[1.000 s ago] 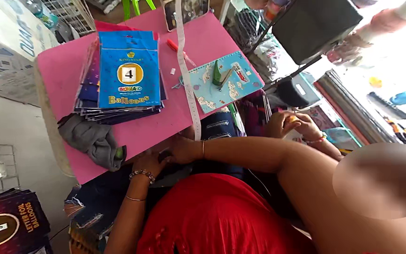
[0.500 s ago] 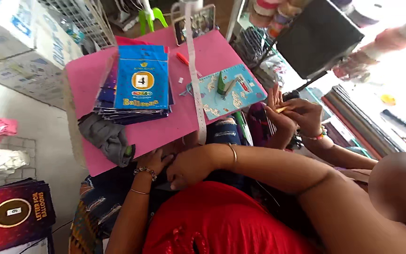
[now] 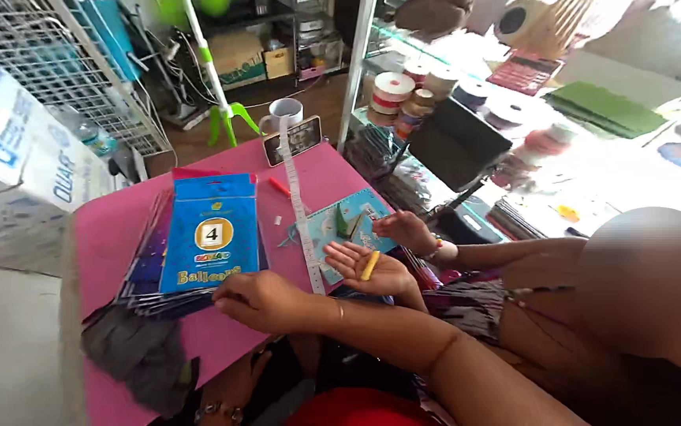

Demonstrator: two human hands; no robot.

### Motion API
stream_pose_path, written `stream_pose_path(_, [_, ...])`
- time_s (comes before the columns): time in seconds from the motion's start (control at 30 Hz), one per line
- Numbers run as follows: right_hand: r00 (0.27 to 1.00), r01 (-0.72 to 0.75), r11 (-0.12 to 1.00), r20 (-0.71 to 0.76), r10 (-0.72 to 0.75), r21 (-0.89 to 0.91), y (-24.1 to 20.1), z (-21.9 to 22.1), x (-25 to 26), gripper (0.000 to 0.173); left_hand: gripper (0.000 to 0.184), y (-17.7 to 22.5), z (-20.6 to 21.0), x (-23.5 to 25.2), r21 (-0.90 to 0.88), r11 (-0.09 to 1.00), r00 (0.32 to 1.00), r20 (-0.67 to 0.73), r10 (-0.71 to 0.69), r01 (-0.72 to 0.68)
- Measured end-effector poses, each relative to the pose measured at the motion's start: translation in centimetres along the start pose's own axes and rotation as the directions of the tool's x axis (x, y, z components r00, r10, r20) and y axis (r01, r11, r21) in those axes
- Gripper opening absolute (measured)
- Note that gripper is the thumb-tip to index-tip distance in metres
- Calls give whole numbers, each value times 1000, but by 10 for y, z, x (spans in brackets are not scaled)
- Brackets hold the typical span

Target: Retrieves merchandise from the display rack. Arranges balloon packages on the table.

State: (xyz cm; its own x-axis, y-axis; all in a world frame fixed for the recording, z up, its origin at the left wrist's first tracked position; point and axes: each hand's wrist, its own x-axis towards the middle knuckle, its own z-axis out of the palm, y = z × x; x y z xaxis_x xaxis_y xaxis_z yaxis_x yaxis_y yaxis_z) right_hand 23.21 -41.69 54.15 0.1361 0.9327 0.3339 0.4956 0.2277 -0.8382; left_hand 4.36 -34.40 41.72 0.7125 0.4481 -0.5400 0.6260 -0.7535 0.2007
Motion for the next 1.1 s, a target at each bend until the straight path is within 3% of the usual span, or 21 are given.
stream_pose_path(0.13, [993, 104, 988, -43, -110, -118, 24, 22, -3, 24, 63, 4, -2, -1, 34, 999, 999, 28, -18, 17])
stream_pose_path(0.33, [987, 155, 977, 73, -146, -147, 35, 32, -16, 25, 61, 5, -1, -6, 56, 998, 999, -29, 34, -32])
stream_pose_path(0.43, [990, 129, 982, 81, -118, -140, 38, 31, -18, 28, 53, 7, 6, -23, -29, 983, 978, -109, 176, -181])
stream_pose_path(0.5, [987, 158, 979, 43, -154, -129, 43, 34, -20, 28, 41, 14, 8, -44, -68, 945, 924, -242, 297, -321])
stream_pose_path(0.53, [981, 190, 975, -6, -192, -117, 45, 35, -22, 27, 35, 16, 13, -55, -38, 913, 854, -373, 363, -405])
stream_pose_path(0.57, [967, 233, 968, -85, -241, -97, 47, 37, -23, 25, 32, 16, 20, -64, 41, 876, 733, -530, 427, -481])
stream_pose_path(0.63, [893, 331, 942, -306, -329, -48, 50, 39, -26, 20, 33, 7, 28, -72, 225, 814, 392, -788, 475, -536])
stream_pose_path(0.67, [852, 347, 937, -408, -328, -29, 51, 39, -27, 20, 33, 2, 23, -76, 271, 810, 269, -848, 456, -520])
stream_pose_path(0.7, [818, 334, 942, -491, -300, -20, 52, 37, -27, 22, 32, -5, 16, -82, 282, 838, 193, -892, 408, -468])
stream_pose_path(0.8, [707, 218, 975, -684, -181, -33, 59, 35, -24, 25, 33, -32, -17, -99, 94, 970, 121, -985, 123, -224])
stream_pose_path(0.87, [647, 145, 989, -759, -72, 30, 63, 34, -21, 26, 48, -53, -44, -100, -157, 975, 140, -981, -135, -159])
stream_pose_path(0.97, [635, 64, 988, -770, 67, 140, 62, 33, -16, 36, 67, -83, -74, -90, -499, 866, 335, -822, -460, -37])
stream_pose_path(1.03, [669, 31, 987, -737, 97, 158, 60, 32, -15, 41, 63, -97, -85, -78, -598, 797, 485, -674, -557, 83])
stream_pose_path(1.1, [698, -4, 991, -708, 101, 137, 58, 32, -14, 44, 63, -104, -93, -65, -674, 717, 546, -539, -642, 179])
